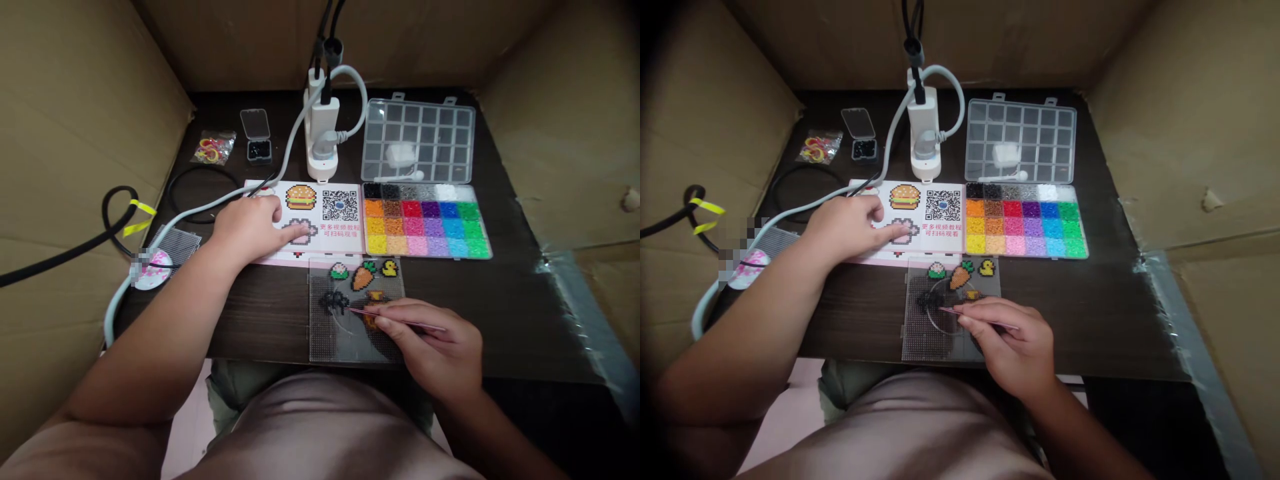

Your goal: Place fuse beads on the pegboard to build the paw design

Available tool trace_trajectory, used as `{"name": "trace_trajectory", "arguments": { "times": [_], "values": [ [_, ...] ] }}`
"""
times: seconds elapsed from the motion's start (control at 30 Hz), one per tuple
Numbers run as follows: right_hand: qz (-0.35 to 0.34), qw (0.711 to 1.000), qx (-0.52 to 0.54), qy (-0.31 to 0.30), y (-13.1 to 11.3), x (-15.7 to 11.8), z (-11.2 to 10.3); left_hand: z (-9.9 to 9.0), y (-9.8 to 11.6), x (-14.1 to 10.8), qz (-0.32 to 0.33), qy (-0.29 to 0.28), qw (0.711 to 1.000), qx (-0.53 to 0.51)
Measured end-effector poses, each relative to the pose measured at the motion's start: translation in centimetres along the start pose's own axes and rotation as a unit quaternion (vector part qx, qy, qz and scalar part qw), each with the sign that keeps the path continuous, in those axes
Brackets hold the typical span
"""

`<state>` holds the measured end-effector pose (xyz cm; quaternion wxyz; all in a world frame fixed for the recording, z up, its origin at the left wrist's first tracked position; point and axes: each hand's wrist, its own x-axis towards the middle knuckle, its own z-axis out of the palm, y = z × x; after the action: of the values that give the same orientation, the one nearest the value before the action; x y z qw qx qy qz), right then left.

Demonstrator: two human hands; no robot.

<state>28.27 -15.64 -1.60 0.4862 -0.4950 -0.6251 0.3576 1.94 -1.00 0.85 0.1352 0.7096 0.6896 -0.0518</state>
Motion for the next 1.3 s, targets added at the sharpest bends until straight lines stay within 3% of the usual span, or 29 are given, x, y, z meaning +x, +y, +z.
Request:
{"name": "trace_trajectory", "arguments": {
  "times": [0.27, 1.07, 1.3],
  "values": [
    [-0.023, 1.000, -0.016, -0.011, -0.18, 0.29, -0.04, -0.28, 0.15, -0.13, -0.007, -0.022, 1.000, -0.004],
    [-0.032, 0.999, -0.010, -0.007, -0.19, 0.39, 0.00, -0.40, 0.07, -0.26, 0.000, -0.020, 1.000, -0.005],
    [-0.008, 1.000, -0.005, -0.008, -0.15, 0.12, -0.14, -0.37, 0.18, -0.27, -0.003, -0.024, 1.000, -0.006]
  ]
}}
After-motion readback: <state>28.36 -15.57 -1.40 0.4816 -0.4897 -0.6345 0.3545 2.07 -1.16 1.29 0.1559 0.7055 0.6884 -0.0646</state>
